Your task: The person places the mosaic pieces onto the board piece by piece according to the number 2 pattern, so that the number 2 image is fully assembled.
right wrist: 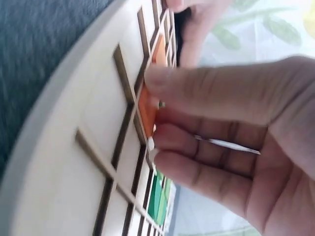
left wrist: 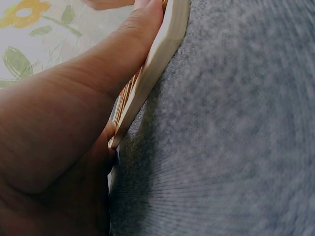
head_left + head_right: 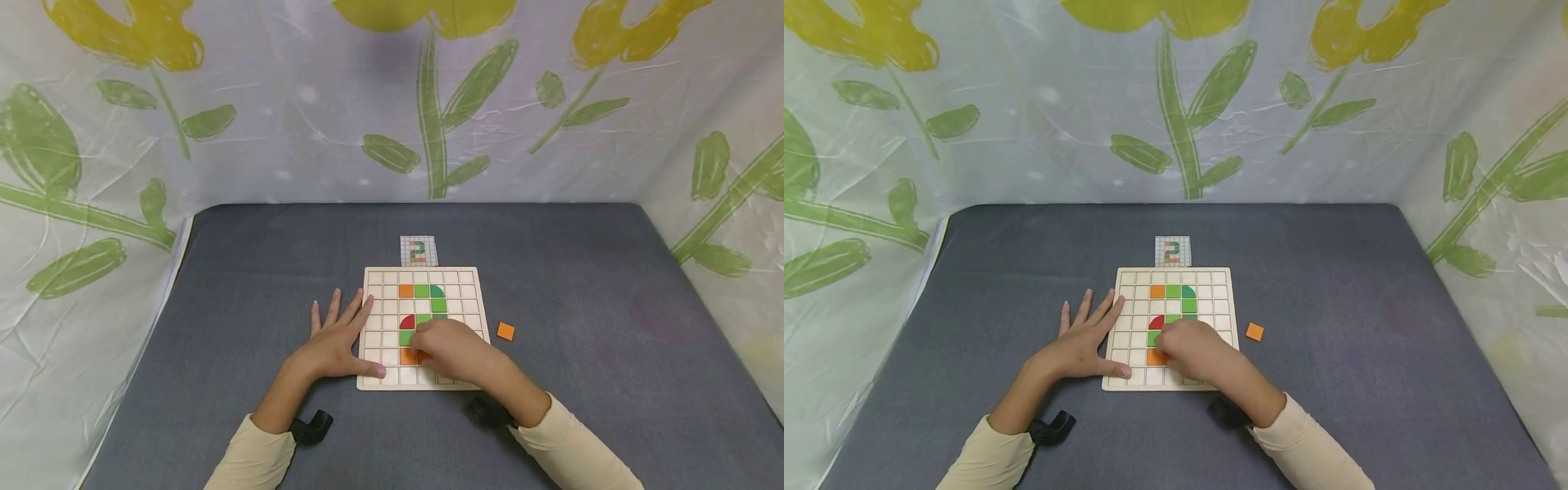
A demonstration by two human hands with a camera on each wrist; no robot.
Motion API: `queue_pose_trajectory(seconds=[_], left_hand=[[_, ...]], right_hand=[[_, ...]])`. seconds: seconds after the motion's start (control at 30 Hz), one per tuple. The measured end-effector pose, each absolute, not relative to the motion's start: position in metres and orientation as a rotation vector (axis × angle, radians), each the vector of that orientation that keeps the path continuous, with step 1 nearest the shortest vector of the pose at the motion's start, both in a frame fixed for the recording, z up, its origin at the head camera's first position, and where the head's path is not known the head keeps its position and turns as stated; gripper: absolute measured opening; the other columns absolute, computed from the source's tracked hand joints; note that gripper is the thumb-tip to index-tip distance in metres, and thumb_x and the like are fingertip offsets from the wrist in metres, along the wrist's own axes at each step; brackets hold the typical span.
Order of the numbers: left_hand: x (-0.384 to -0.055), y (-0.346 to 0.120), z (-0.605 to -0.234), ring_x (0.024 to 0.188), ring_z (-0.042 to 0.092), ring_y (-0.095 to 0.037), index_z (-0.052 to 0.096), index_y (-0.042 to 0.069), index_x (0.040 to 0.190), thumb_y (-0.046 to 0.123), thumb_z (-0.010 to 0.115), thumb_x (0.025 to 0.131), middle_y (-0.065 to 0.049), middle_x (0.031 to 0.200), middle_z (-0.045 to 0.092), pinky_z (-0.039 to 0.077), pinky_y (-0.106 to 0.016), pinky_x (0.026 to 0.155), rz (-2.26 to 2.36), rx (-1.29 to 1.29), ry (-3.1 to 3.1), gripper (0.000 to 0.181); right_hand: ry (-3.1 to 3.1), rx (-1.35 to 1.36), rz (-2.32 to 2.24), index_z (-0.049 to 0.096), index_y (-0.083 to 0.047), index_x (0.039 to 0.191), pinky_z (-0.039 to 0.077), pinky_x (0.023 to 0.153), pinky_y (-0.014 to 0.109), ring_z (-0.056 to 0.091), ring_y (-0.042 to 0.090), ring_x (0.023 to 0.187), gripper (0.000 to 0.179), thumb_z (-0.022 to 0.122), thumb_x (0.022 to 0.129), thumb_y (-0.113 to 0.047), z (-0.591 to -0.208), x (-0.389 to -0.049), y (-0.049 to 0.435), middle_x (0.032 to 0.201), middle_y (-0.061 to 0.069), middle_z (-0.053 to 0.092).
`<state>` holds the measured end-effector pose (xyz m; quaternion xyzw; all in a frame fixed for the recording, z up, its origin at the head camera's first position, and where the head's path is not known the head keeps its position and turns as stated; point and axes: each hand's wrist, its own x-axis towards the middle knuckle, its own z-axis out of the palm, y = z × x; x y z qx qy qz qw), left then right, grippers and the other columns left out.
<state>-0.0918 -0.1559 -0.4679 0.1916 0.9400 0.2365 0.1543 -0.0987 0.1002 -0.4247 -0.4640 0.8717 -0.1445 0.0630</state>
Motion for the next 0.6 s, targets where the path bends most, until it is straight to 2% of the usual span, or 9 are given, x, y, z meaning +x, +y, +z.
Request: queue_pose_trajectory(seconds=[0.1,0.2,0.3,0.47,0.6], left_hand=[[-0.093,-0.155,-0.469,0.149,-0.018,-0.040,0.011,0.017,0.163,0.075,0.076,0.068,-0.008,0.168,0.001,-0.019,-0.068,0.107,0.665,0.539,2.693,0.129],[-0.093,-0.156,-0.472,0.148,-0.019,-0.040,0.010,0.016,0.163,0.076,0.075,0.068,-0.008,0.168,0.000,-0.020,-0.068,0.106,0.674,0.543,2.695,0.130],[-0.093,-0.156,-0.470,0.148,-0.018,-0.042,0.010,0.015,0.163,0.076,0.075,0.068,-0.010,0.168,0.001,-0.019,-0.069,0.106,0.691,0.551,2.693,0.130],[-0.093,-0.156,-0.469,0.148,-0.018,-0.041,0.010,0.015,0.163,0.076,0.075,0.068,-0.010,0.168,0.001,-0.019,-0.068,0.106,0.683,0.543,2.689,0.130],[-0.093,-0.156,-0.470,0.148,-0.018,-0.041,0.011,0.016,0.163,0.074,0.076,0.069,-0.010,0.168,0.001,-0.019,-0.068,0.106,0.682,0.529,2.683,0.129]], right_hand=[[2.615,-1.362,-0.409,0.062,-0.014,0.068,0.035,0.053,0.024,0.037,0.009,0.055,0.025,0.074,0.081,0.003,-0.417,-0.095,0.102,0.060,-0.010,0.039],[2.504,-1.318,-0.488,0.066,-0.013,0.074,0.033,0.054,0.022,0.035,0.005,0.056,0.020,0.071,0.086,0.002,-0.405,-0.097,0.111,0.061,-0.012,0.037],[2.491,-1.227,-0.549,0.064,-0.012,0.073,0.031,0.055,0.022,0.035,0.003,0.058,0.020,0.066,0.085,0.004,-0.395,-0.105,0.128,0.063,-0.012,0.037],[2.686,-0.752,-0.333,0.049,-0.013,0.070,0.028,0.053,0.029,0.035,0.012,0.059,0.026,0.064,0.080,0.006,-0.388,-0.121,0.160,0.064,-0.004,0.040],[2.660,-0.485,-0.180,0.051,-0.011,0.076,0.035,0.053,0.033,0.043,0.018,0.062,0.022,0.067,0.077,0.004,-0.397,-0.134,0.179,0.070,0.001,0.049]])
